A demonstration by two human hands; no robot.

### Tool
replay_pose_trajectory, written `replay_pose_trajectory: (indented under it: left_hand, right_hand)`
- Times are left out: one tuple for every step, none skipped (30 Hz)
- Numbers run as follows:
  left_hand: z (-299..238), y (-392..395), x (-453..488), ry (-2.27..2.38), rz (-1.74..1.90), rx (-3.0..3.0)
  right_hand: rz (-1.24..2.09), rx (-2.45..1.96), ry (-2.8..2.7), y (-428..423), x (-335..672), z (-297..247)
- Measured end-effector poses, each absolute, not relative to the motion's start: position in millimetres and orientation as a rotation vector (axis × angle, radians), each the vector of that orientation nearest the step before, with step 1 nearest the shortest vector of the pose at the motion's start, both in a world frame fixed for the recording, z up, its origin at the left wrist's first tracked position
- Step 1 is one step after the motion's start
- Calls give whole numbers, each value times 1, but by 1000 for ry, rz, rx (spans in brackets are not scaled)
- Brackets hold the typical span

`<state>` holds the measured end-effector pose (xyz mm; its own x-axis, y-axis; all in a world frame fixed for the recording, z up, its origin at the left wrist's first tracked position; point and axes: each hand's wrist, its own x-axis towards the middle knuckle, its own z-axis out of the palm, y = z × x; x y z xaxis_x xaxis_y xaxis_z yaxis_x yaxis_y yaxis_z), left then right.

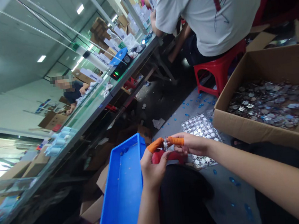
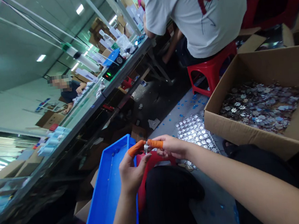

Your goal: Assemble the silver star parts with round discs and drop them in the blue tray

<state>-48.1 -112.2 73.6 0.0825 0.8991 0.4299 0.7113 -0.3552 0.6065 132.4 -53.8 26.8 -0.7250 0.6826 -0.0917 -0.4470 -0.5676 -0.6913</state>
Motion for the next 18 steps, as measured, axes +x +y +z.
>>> replay_pose_trajectory:
  left_hand:
    - [74,-113,-48,1623,1153,2120]
    - [75,-113,-47,1621,1164,2129]
    - [75,-114,-47,1615,1166,2148]
    - [76,-115,-47,1605,1167,2172]
    - [78,-115,-47,1592,1164,2198]
    - [79,-116,-48,1573,1157,2222]
    - [80,-116,-49,1546,1149,2240]
    - [82,-117,-50,1512,1140,2252]
    - [83,-117,-52,1474,1129,2258]
    - [85,-118,-54,1436,1119,2259]
    - [86,-119,-55,1405,1113,2255]
    - [87,-120,-56,1383,1113,2248]
    - [89,-120,-56,1372,1110,2240]
    - [90,-121,-56,1369,1103,2233]
    - [91,-122,-56,1367,1099,2228]
    - [92,-123,-55,1370,1100,2226]
    - [92,-123,-54,1375,1107,2226]
    - [92,-124,-53,1382,1122,2221]
  right_hand:
    - [2260,-467,-881,-55,133,27]
    - [2237,-477,-893,-55,132,26]
    - [2211,-489,-905,-56,132,26]
    - [2183,-494,-918,-57,131,25]
    - [2159,-493,-936,-58,131,24]
    - [2140,-488,-958,-58,131,24]
    - [2125,-481,-985,-59,131,24]
    - [2114,-470,-1009,-59,132,25]
    - [2103,-455,-1030,-59,133,26]
    - [2093,-430,-1049,-60,134,27]
    - [2086,-398,-1062,-60,135,28]
    - [2079,-365,-1066,-60,136,29]
    - [2070,-342,-1058,-60,136,30]
    - [2058,-334,-1041,-60,136,31]
    - [2050,-337,-1026,-60,136,32]
    - [2046,-346,-1017,-60,136,33]
    - [2048,-357,-1016,-61,137,35]
    - [2053,-366,-1020,-61,137,36]
